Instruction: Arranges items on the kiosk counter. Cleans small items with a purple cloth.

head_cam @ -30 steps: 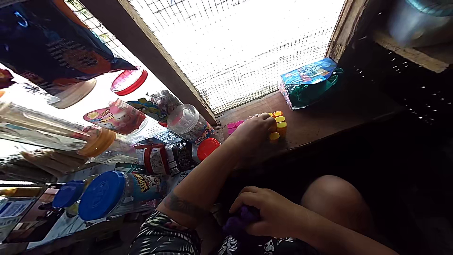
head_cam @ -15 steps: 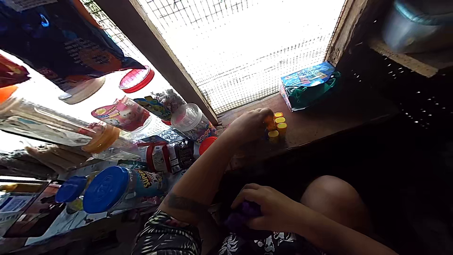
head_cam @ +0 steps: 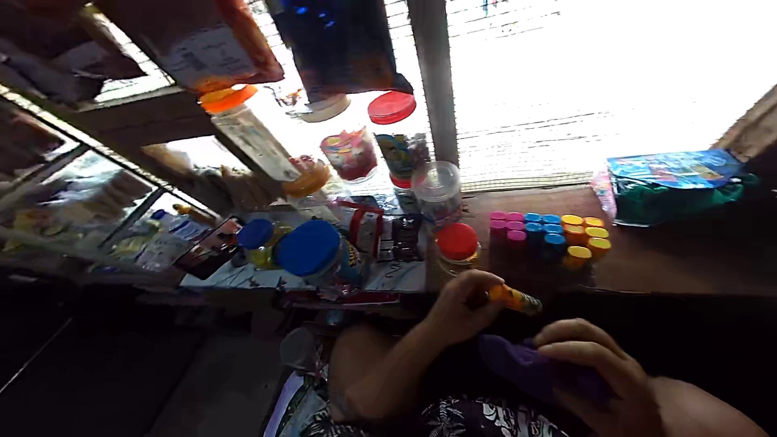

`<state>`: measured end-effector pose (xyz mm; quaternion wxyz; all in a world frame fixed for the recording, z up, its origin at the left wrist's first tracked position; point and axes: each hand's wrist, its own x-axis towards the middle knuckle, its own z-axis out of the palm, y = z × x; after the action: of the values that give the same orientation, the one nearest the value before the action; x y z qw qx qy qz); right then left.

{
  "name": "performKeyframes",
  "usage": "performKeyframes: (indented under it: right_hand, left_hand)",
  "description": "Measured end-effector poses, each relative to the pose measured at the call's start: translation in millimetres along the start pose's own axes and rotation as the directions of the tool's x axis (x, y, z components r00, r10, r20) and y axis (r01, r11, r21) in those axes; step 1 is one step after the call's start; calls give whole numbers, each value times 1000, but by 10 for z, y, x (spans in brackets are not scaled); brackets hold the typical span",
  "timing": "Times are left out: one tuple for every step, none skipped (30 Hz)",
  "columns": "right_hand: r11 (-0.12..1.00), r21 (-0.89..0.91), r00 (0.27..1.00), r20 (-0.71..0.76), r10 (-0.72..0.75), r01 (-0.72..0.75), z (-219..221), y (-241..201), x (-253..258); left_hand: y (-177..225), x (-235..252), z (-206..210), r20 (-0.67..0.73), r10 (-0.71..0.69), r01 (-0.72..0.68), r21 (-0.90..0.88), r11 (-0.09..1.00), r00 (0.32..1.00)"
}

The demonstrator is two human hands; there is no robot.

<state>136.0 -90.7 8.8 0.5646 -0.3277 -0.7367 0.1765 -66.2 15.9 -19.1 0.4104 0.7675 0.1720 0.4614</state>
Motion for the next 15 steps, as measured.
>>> performKeyframes:
  right_hand:
    - [998,-58,999,-45,-10,7,-3,-1,2]
    - [992,-127,997,-79,-8,-2,4,23,3]
    - [979,-200,995,-96,11,-30,18,66,0]
    - [960,-268,994,-101,51,-77,41,119,-10]
    - [939,-319,990,-98,103,-129,72,180,-35]
    - [920,-343,982,-89,169,-190,112,239,-69]
    - [906,-335,966,-77,246,-258,155,289,-106]
    - [896,-296,943,-59,328,-330,192,331,-141]
    - [886,-244,917,-37,398,-395,222,369,-171]
    - [877,-203,897,-18,442,-436,249,402,-191]
    - [875,-178,889,-2,458,-451,274,428,-200]
    - [880,-161,891,5,454,-447,298,452,-201]
    - [888,-152,898,5,440,-434,320,469,-198]
    - [900,-155,911,1,413,-408,341,479,-188]
    - [914,-169,927,5,375,-369,356,483,-172]
  left_hand:
    - [-70,-92,47,-21,-15,14,-51,999,1000]
    - [-132,-166,81,-23,-31,28,-100,995,999]
    - [-183,-221,105,-12,-45,43,-143,989,999]
    - [-215,-260,121,1,-53,52,-180,982,999]
    - [-222,-287,126,19,-57,60,-203,977,998]
    - [-207,-299,117,31,-60,66,-216,974,998]
    - [-187,-303,100,36,-61,68,-221,973,997]
    - [-161,-302,81,34,-66,72,-212,975,997]
    - [-135,-299,58,35,-76,82,-194,978,996]
    - [-113,-291,34,37,-88,93,-170,981,995]
    - [-98,-280,14,33,-94,98,-147,984,995]
    - [-87,-270,-7,27,-103,105,-134,985,994]
    - [-78,-260,-29,18,-113,114,-129,985,993]
    - [-70,-249,-51,3,-123,123,-133,983,992]
    - [-61,-238,-73,-16,-136,132,-146,980,991]
